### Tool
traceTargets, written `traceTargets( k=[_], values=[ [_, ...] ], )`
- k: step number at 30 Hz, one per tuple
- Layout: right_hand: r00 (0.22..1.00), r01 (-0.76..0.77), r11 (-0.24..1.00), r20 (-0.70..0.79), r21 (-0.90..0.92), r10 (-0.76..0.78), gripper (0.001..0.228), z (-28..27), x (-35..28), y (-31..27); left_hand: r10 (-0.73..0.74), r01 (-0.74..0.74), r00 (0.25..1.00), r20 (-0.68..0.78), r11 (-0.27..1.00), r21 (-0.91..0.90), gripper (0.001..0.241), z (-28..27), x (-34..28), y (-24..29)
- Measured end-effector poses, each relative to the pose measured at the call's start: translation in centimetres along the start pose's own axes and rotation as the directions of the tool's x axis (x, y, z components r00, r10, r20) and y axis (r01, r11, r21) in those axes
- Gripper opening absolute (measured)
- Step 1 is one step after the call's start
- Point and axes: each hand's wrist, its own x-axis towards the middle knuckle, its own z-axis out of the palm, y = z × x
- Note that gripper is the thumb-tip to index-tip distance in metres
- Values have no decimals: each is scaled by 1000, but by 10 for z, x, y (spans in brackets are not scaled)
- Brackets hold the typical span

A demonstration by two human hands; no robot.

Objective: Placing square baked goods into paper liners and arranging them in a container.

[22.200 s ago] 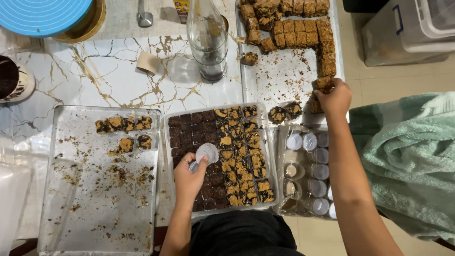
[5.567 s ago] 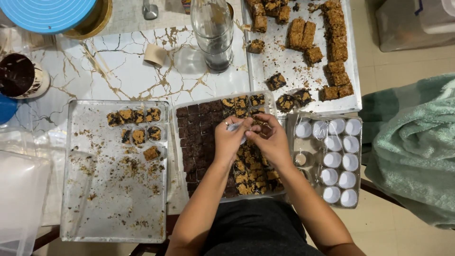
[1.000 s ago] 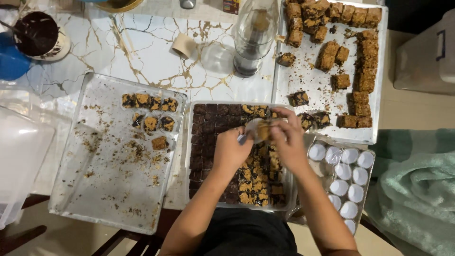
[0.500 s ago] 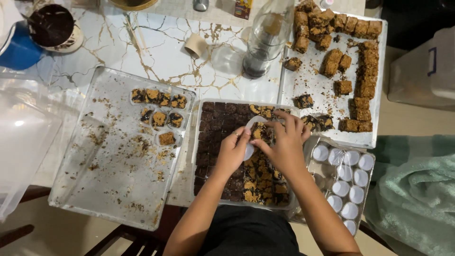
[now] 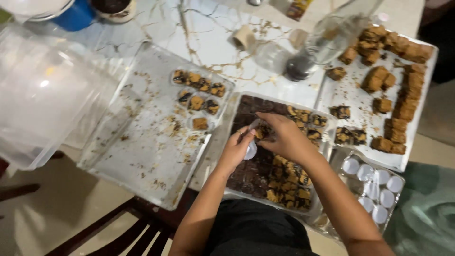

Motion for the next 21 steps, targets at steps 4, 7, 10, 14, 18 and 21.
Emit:
traceTargets(
  k=[4, 7, 10, 14, 18, 21],
  values=[
    [989, 93, 995, 110, 34, -96, 69, 33, 46, -8, 121, -123, 986, -115, 992, -16, 54, -52, 16, -47],
    [975, 98, 991, 193, 94, -115, 63, 78, 80, -19, 253, -265, 937, -239, 964, -19, 49, -95, 12, -72],
    [972, 79, 982, 206, 171, -114, 60, 129, 112, -34, 206, -304, 882, -423, 936, -177, 46, -135, -2, -76],
    [965, 221, 962, 106, 161, -239, 59, 204, 140, -36, 237, -322, 797, -556, 945, -59, 42, -182, -10, -75],
    [965, 228, 973, 126, 15, -229, 57, 237, 146, -47, 371, -255, 744, -556, 926, 277, 41, -212, 4, -105],
    [965, 255, 965, 89, -63, -249, 63, 206, 142, -72, 361, -181, 731, -579, 921, 346, 43, -209, -3, -89]
  ],
)
